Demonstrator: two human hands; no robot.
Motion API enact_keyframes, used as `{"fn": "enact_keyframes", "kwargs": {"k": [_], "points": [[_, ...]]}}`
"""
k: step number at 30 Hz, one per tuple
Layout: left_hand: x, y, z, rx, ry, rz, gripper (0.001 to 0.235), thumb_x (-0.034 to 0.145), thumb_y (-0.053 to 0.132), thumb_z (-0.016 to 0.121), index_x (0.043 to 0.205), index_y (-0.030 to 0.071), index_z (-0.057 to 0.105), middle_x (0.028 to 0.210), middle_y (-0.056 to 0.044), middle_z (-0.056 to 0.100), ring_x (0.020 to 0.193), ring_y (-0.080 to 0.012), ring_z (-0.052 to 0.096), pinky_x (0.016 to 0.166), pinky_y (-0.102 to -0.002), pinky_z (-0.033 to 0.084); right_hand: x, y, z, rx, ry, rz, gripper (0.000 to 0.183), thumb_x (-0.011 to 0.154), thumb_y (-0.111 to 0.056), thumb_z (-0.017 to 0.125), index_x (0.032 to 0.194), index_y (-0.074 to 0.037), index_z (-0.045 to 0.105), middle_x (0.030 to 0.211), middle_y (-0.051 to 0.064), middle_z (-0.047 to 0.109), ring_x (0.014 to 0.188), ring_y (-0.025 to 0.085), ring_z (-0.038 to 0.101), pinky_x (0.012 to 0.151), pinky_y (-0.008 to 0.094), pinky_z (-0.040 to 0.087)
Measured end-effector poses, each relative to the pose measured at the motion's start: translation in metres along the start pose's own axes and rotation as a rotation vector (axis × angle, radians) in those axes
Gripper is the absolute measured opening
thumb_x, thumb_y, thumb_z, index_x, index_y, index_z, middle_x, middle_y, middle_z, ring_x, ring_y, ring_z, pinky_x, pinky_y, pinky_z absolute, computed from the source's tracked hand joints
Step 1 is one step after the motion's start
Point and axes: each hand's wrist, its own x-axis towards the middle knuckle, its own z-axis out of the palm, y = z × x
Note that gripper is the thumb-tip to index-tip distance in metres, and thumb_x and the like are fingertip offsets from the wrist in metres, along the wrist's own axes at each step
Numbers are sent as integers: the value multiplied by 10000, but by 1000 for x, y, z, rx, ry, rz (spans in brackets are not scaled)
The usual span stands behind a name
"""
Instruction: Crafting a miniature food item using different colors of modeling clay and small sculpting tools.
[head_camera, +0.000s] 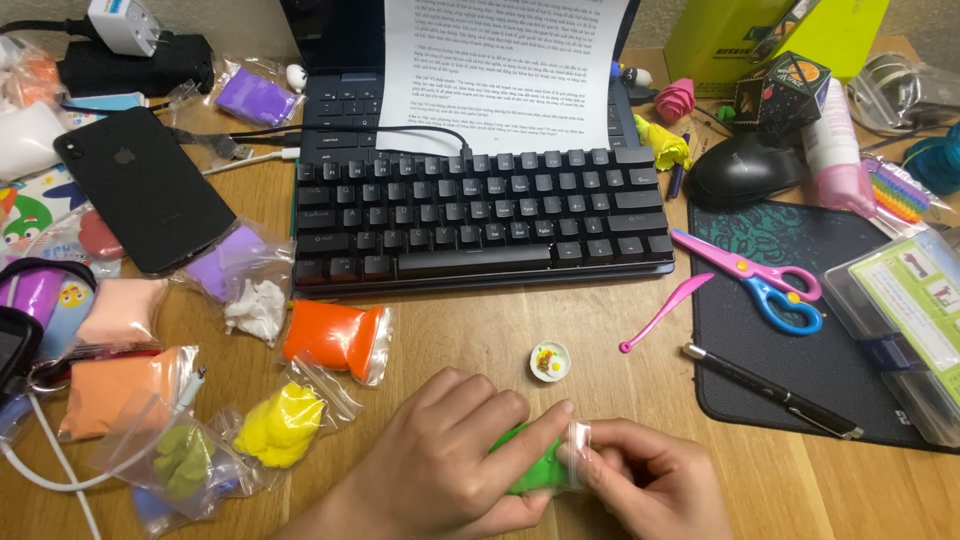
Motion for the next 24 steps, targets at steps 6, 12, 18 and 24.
{"fn": "enact_keyframes", "kwargs": {"k": [6, 12, 18, 24], "points": [[-1, -1, 1, 12, -3, 12, 390, 861, 325, 657, 1122, 36, 680, 840, -71, 525, 675, -247, 475, 612, -385, 393, 1, -3, 4, 80, -11, 84, 105, 799, -61, 768, 855, 4, 830, 521, -30, 410, 504, 64, 352, 492, 217, 311], [4, -3, -6, -11, 3, -69, 459, 806, 347, 711, 1140, 36, 661, 844, -67, 536, 692, -255, 490, 599, -385, 385, 2, -22, 8, 55, 108, 85, 134, 825, -91, 727, 855, 11, 810, 471, -26, 442, 449, 49, 359, 428, 203, 278], [6, -5, -9, -32, 23, -125, 507, 772, 368, 747, 1158, 52, 654, 827, -59, 527, 693, -247, 503, 602, -376, 393, 8, -18, -1, 430, 104, 277, 295, 888, -111, 588, 978, 121, 746, 357, 74, 335, 264, 139, 275, 263, 252, 191], [6, -5, -9, -51, 26, -144, 519, 761, 373, 759, 1162, 62, 651, 821, -48, 520, 694, -238, 508, 608, -370, 400, 7, 3, -8, 633, 14, 217, 162, 847, -22, 635, 950, 100, 664, 423, 38, 343, 303, 91, 234, 258, 244, 137]]}}
